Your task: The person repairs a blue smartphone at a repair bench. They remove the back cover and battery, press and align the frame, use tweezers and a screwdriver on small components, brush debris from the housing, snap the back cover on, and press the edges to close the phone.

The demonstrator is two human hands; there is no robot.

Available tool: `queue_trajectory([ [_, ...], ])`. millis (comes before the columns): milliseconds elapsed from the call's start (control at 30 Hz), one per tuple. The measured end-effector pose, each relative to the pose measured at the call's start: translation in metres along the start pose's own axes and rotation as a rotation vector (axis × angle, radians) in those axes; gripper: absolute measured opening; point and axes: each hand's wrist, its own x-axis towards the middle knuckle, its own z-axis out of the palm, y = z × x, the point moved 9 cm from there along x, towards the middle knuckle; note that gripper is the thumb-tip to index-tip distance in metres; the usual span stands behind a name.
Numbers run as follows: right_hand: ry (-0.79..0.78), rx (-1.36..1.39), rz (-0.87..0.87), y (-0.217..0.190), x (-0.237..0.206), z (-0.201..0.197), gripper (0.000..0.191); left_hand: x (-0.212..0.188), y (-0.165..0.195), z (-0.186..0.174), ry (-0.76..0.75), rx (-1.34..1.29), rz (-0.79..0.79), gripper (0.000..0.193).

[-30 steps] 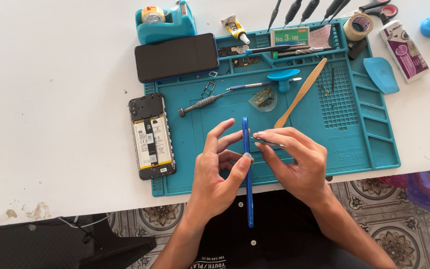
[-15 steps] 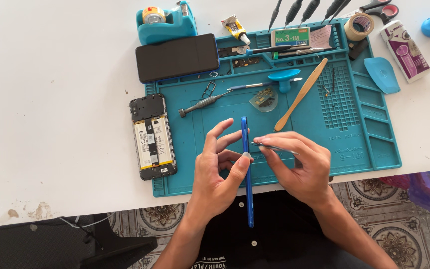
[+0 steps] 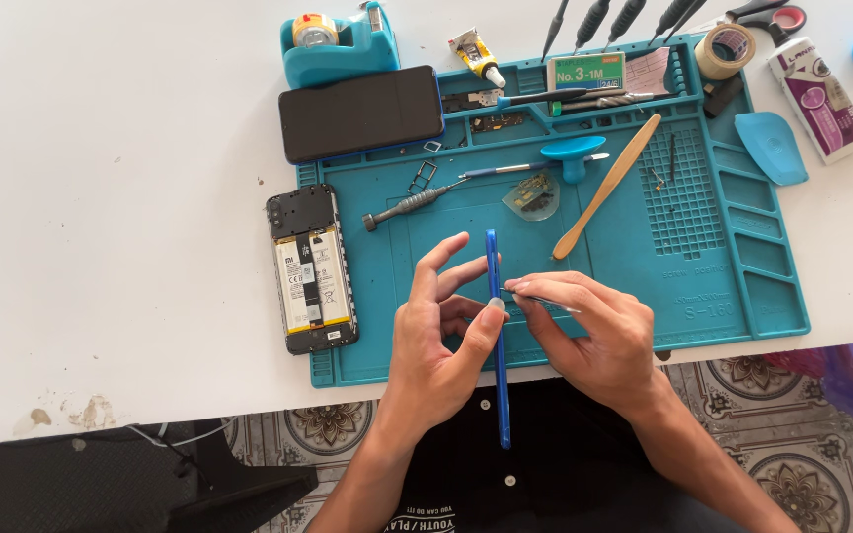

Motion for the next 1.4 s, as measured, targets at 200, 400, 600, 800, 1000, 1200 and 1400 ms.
queue_trajectory([
  [200, 0.008, -0.004, 0.005, 0.001, 0.000, -0.001, 0.026, -0.001, -0.002, -0.001, -0.006, 0.046, -0.019, 0.074],
  [400, 0.005, -0.013, 0.012, 0.000, 0.001, -0.002, 0.026, -0.001, -0.003, 0.000, -0.001, 0.017, -0.019, 0.077],
  [600, 0.023, -0.014, -0.001, -0.002, -0.001, -0.003, 0.024, -0.001, -0.002, -0.002, 0.016, 0.059, -0.012, 0.079],
  [800, 0.010, -0.021, 0.009, -0.001, 0.000, -0.001, 0.024, 0.000, 0.000, -0.003, 0.023, 0.055, -0.011, 0.077],
  [1000, 0.012, -0.009, 0.039, 0.004, -0.001, -0.001, 0.023, 0.000, -0.001, 0.000, 0.027, 0.062, -0.030, 0.074],
  [1200, 0.036, -0.021, 0.120, 0.011, -0.004, -0.004, 0.017, 0.001, -0.002, 0.003, 0.029, 0.074, -0.037, 0.077],
  [1400, 0.067, -0.041, 0.053, 0.004, -0.003, -0.008, 0.018, 0.001, 0.001, 0.003, 0.036, 0.109, -0.020, 0.079],
])
